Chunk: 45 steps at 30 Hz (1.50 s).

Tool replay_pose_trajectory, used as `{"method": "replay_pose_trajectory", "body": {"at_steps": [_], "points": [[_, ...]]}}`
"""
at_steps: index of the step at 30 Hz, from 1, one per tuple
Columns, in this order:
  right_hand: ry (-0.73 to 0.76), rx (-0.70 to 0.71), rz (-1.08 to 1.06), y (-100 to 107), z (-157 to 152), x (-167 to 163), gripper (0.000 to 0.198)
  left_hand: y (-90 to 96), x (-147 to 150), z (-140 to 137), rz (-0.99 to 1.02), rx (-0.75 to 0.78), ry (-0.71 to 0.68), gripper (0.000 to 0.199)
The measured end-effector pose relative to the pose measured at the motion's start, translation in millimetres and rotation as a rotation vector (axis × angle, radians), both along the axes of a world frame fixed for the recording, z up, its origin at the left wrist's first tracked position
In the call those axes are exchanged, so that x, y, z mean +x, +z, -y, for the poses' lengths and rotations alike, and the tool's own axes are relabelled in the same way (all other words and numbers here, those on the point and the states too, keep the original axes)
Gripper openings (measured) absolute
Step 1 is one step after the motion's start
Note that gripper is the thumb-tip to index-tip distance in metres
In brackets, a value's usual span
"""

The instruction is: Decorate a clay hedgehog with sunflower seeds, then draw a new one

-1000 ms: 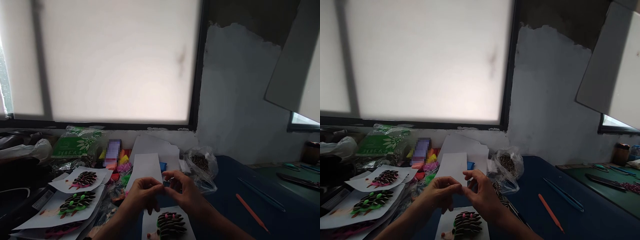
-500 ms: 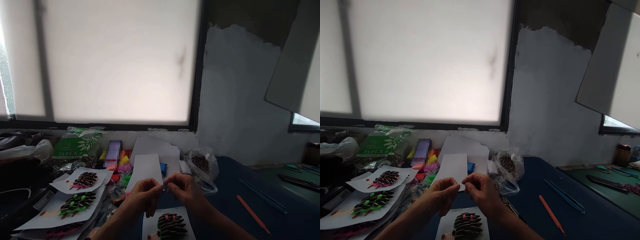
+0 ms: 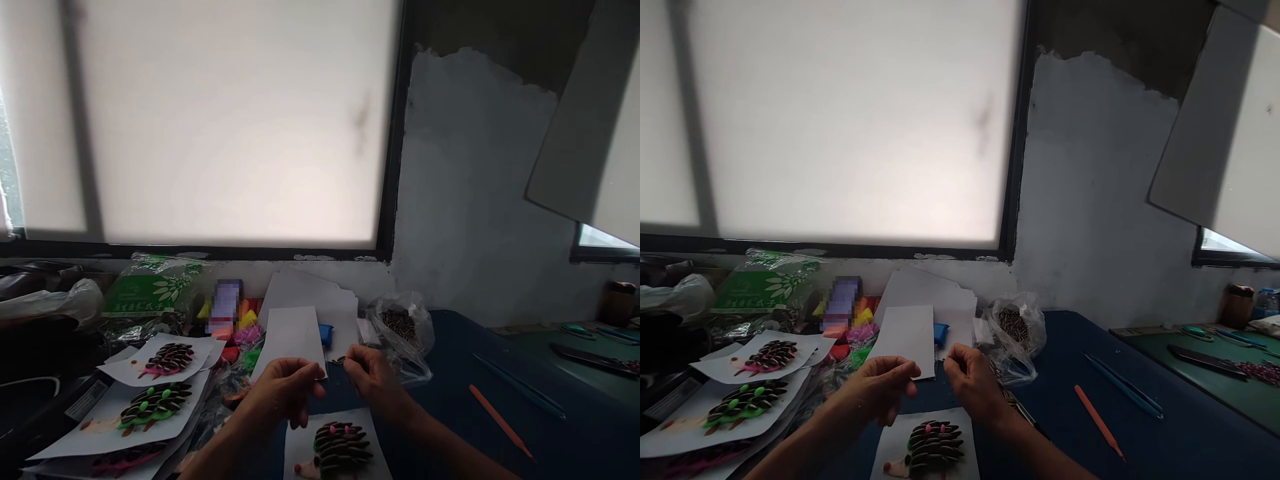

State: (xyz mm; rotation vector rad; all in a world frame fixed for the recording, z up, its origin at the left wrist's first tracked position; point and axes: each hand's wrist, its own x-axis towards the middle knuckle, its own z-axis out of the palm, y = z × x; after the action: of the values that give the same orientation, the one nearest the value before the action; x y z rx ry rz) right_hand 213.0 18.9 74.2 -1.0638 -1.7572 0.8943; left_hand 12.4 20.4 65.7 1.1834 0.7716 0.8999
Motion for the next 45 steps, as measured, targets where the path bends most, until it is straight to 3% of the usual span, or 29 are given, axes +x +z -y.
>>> {"method": "replay_pose_trajectory", "body": {"at_steps": [3, 7, 10, 18, 21, 23, 30, 35, 39, 45], "points": [[0.031, -0.018, 0.005, -1, 4, -1, 0.043, -3.7, 5, -1, 0.002, 0.010, -0.008, 0.057], [0.114, -0.007, -0.030, 8, 13, -3, 0.037, -2.9, 11, 2, -0.030, 0.029, 0.002, 0.061], [0.149, -0.029, -0.011, 14, 19, -4, 0.051, 0.5, 14, 5, -0.076, 0.043, 0.001, 0.064], [0.059, 0.045, 0.117, 17, 25, -9, 0.053, 12.3, 21, 20, -0.092, -0.010, -0.045, 0.067], [0.041, 0.095, 0.143, 18, 22, -5, 0.051, 14.1, 19, 20, -0.026, -0.043, -0.128, 0.075], [0.041, 0.106, 0.153, 19, 19, -1, 0.051, 11.7, 16, 15, 0.043, -0.069, -0.204, 0.080], [0.084, 0.117, 0.214, 22, 18, -1, 0.058, -5.3, 18, 4, 0.054, -0.155, -0.250, 0.087], [0.105, 0.043, 0.164, 25, 17, 3, 0.061, -4.1, 10, -5, 0.095, -0.109, -0.241, 0.083], [0.159, 0.004, 0.172, 24, 18, 2, 0.064, -4.8, 13, -2, 0.067, -0.180, -0.298, 0.096], [0.150, -0.024, 0.138, 27, 16, 5, 0.067, 6.6, 9, 5, 0.083, -0.089, -0.256, 0.080]]}}
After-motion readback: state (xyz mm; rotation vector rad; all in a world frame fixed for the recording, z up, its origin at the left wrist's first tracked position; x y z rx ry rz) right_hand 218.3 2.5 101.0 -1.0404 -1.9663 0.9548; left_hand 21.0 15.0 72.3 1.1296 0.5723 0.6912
